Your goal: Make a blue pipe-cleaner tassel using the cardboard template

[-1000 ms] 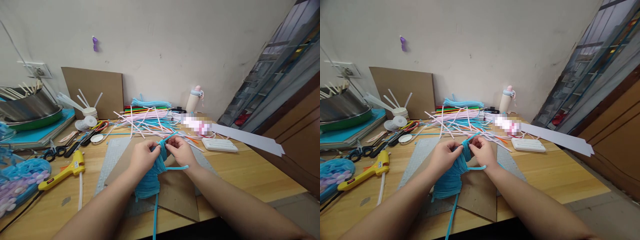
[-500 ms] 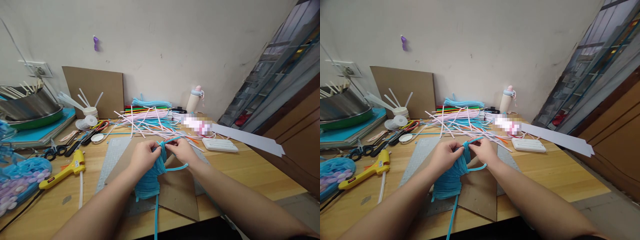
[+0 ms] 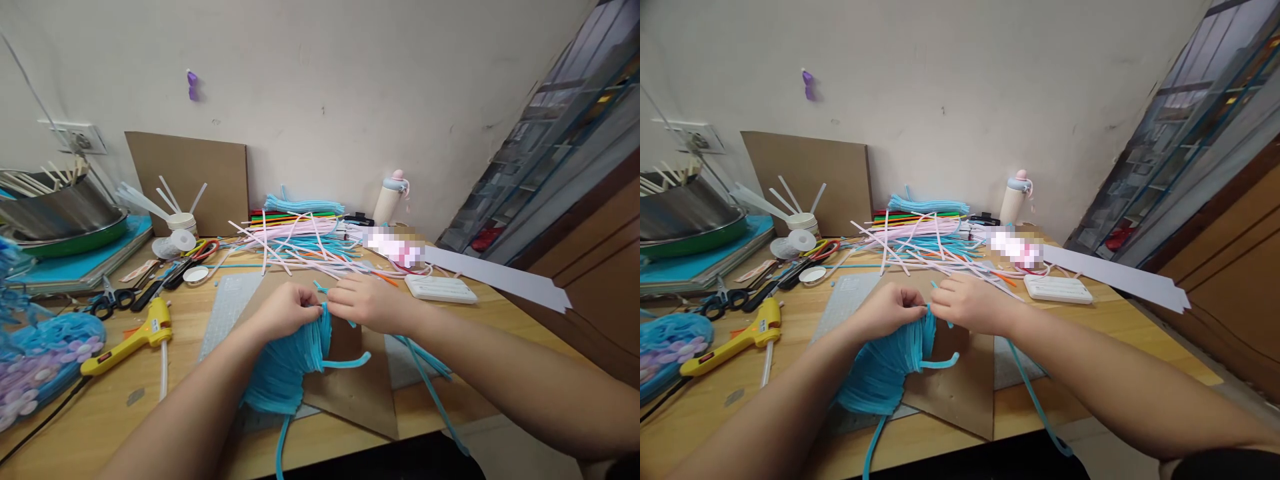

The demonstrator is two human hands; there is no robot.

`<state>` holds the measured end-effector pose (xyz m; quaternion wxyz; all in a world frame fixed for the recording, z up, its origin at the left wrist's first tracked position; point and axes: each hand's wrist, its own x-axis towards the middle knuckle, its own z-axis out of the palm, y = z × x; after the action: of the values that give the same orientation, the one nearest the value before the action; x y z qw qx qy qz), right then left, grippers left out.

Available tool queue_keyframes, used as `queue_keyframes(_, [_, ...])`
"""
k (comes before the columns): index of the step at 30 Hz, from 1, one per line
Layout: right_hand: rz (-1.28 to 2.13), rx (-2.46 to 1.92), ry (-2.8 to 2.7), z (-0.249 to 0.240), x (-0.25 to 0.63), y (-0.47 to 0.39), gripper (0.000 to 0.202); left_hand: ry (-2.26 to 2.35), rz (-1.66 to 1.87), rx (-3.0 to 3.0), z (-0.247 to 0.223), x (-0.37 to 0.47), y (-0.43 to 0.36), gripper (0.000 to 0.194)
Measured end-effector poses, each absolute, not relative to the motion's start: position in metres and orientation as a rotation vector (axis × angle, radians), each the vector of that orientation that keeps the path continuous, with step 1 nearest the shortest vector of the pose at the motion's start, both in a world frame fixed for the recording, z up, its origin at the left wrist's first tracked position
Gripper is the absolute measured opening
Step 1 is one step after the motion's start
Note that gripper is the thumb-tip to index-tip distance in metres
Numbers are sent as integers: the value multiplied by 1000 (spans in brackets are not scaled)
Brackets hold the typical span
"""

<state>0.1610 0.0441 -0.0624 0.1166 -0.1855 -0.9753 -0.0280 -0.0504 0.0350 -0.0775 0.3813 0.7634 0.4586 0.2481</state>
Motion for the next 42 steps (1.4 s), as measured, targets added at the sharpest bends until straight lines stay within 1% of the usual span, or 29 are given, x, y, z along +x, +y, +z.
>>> queue_keyframes(1, [24, -556, -2842, -63, 162, 44, 23, 1145, 613, 1930, -78, -52, 36, 19])
queue_keyframes(3, [347, -747, -2714, -65, 162, 45, 20, 1098, 584, 1903, -78, -54, 38, 20])
queue_keyframes(6, [948, -1124, -2450, -61, 161, 48, 21, 1040, 521, 1930, -76, -56, 38, 20])
queue_keyframes(7, [1160, -1204, -2392, -58, 161, 49, 19, 1021, 493, 1951, -74, -56, 37, 20])
queue_keyframes(8, [1379, -1262, -2345, -54, 161, 49, 17, 998, 462, 1971, -73, -56, 36, 20])
queue_keyframes(10, [1796, -1336, -2238, -47, 161, 50, 19, 945, 398, 2005, -70, -56, 33, 19])
queue_keyframes(12, [2110, -1374, -2154, -43, 161, 52, 22, 886, 347, 2037, -69, -55, 30, 19])
queue_keyframes(18, [2637, -1343, -2070, -52, 154, 62, 26, 778, 275, 2104, -68, -54, 26, 19])
queue_keyframes(20, [2730, -1325, -2053, -53, 151, 65, 29, 760, 259, 2109, -68, -54, 26, 18])
queue_keyframes(23, [2632, -1302, -2166, -52, 150, 66, 33, 775, 257, 2121, -69, -55, 27, 19])
queue_keyframes(30, [2138, -1300, -2577, -39, 146, 63, 31, 787, 257, 2075, -67, -56, 29, 21])
queue_keyframes(32, [1890, -1318, -2754, -33, 144, 62, 25, 791, 257, 2059, -66, -56, 29, 22])
queue_keyframes(36, [1263, -1277, -3072, -21, 139, 55, 14, 797, 250, 2047, -67, -57, 30, 22])
queue_keyframes(39, [915, -1346, -3142, -12, 133, 42, 16, 809, 270, 2029, -68, -57, 31, 21])
queue_keyframes(42, [453, -1344, -3168, -4, 129, 26, 18, 810, 298, 1979, -68, -58, 33, 21])
